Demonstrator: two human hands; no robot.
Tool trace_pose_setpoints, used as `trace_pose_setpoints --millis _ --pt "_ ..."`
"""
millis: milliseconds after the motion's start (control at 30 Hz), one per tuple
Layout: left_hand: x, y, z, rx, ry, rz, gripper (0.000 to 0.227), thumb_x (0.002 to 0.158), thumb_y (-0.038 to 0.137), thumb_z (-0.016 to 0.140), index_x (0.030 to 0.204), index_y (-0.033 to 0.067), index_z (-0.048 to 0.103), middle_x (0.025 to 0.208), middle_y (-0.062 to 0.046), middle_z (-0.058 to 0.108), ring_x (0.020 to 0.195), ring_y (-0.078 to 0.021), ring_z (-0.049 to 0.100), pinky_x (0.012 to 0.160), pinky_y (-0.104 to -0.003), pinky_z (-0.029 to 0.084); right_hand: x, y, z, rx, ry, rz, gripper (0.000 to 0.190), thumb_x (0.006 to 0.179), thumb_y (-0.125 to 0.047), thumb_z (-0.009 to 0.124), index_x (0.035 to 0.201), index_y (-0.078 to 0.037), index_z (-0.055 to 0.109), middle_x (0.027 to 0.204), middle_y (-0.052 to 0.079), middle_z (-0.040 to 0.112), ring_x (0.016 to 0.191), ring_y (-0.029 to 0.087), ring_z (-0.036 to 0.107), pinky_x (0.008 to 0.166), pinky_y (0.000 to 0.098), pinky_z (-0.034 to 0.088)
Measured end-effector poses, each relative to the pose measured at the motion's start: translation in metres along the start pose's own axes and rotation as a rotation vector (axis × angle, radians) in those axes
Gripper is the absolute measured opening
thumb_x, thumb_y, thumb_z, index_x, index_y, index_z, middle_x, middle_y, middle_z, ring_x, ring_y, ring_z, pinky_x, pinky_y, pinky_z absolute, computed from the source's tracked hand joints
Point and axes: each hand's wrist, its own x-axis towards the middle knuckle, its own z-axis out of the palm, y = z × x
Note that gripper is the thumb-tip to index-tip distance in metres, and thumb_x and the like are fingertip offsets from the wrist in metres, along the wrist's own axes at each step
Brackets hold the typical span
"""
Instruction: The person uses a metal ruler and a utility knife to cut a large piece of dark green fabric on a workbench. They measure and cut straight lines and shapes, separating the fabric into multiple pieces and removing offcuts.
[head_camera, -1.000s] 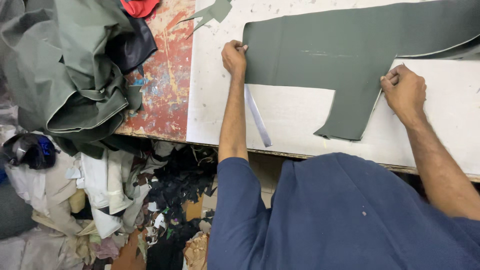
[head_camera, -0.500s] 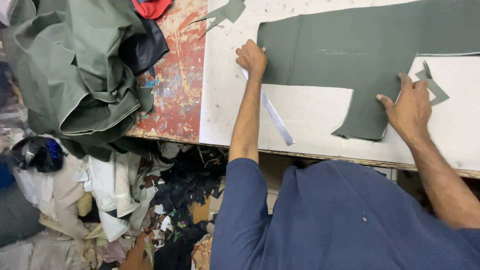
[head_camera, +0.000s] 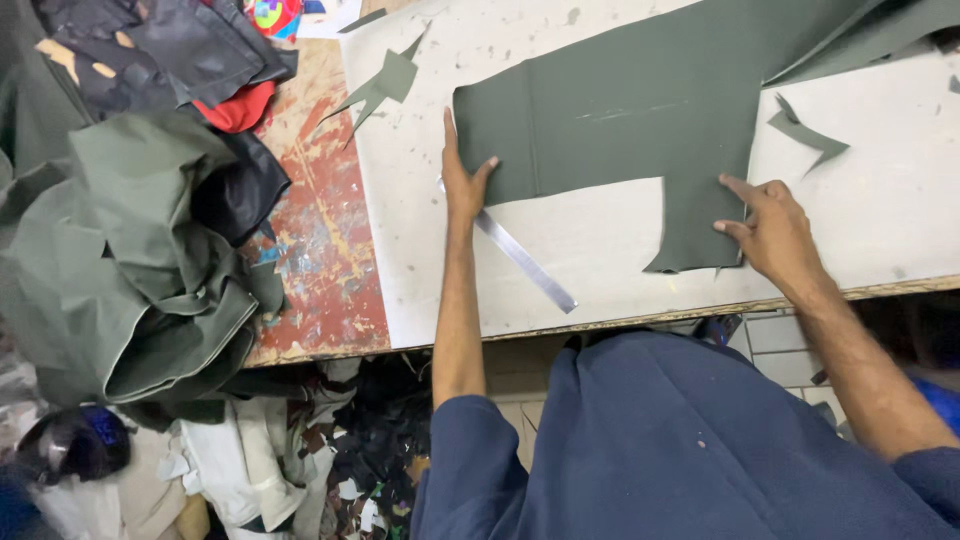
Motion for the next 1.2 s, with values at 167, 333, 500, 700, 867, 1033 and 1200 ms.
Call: trace_pose_setpoints --millis 167,333,500,700,867,1033,1200 --pt "-0.020 0.020 -0.007 0.284 -0.018 -0.327 0.044 0.081 0.004 0.086 0.123 0.0107 0.075 0.121 -0.013 0.067 0.115 -0.0296 0.066 0.103 -0.037 0.054 -0.010 -0.006 -0.016 0.014 -0.122 0.086 0.056 0.090 -0.013 0.073 0.144 -0.021 0.061 0.108 0.012 0.054 0.079 0.025 0.067 0.077 0.0395 0.062" --pt "-0.026 0.042 0.030 0.755 0.159 -0.407 0.058 0.086 0.015 0.081 0.140 0.0074 0.060 0.138 -0.016 0.055 0.129 -0.0337 0.054 0.109 -0.047 0.044 -0.014 -0.005 -0.029 -0.240 -0.246 -0.011 0.066 0.091 -0.023 0.071 0.154 -0.020 0.051 0.106 0.017 0.065 0.092 0.030 0.069 0.081 0.0448 0.059" --pt "-0.016 0.069 0.132 0.849 -0.072 -0.240 0.078 0.098 0.047 0.059 0.158 0.0038 0.033 0.168 -0.018 0.025 0.155 -0.0351 0.024 0.123 -0.061 0.018 -0.001 0.003 -0.042 -0.405 -0.377 -0.039 0.044 0.103 -0.028 0.059 0.144 -0.012 0.058 0.127 0.018 0.064 0.098 0.031 0.074 0.086 0.0426 0.064" --pt "0.002 0.110 0.209 0.975 -0.102 -0.299 0.090 0.098 0.072 0.039 0.164 0.0124 0.025 0.171 -0.019 0.014 0.158 -0.0351 0.010 0.122 -0.069 0.004 0.102 -0.011 -0.004 -0.126 -0.089 -0.563 0.062 0.101 -0.018 0.056 0.151 0.011 0.033 0.156 0.038 0.031 0.141 0.050 0.038 0.114 0.0514 0.037" --pt "0.004 0.130 0.201 0.933 -0.142 -0.534 0.104 0.082 0.086 0.045 0.163 0.0245 0.025 0.167 -0.029 0.008 0.156 -0.0448 0.004 0.121 -0.068 0.001 0.189 -0.003 0.029 -0.345 0.113 -0.532 0.081 0.102 -0.036 0.062 0.152 0.015 0.022 0.160 0.037 0.019 0.151 0.048 0.022 0.120 0.0602 0.020" --pt "0.007 0.130 0.198 0.940 -0.058 -0.458 0.117 0.080 0.092 0.046 0.163 0.0127 0.024 0.168 -0.028 0.011 0.157 -0.0422 0.008 0.123 -0.068 0.003 0.236 0.050 0.005 0.020 0.063 0.012 0.069 0.107 -0.038 0.056 0.150 0.013 0.036 0.148 0.036 0.046 0.137 0.049 0.046 0.117 0.0558 0.034" --pt "0.007 0.118 0.202 0.961 -0.072 -0.473 0.117 0.078 0.093 0.049 0.164 0.0163 0.025 0.169 -0.027 0.011 0.157 -0.0421 0.009 0.121 -0.071 0.003 0.230 0.159 -0.045 0.127 0.522 -0.240 0.090 0.110 -0.006 0.067 0.164 0.003 -0.005 0.168 0.035 -0.013 0.160 0.044 -0.003 0.133 0.0553 0.004"
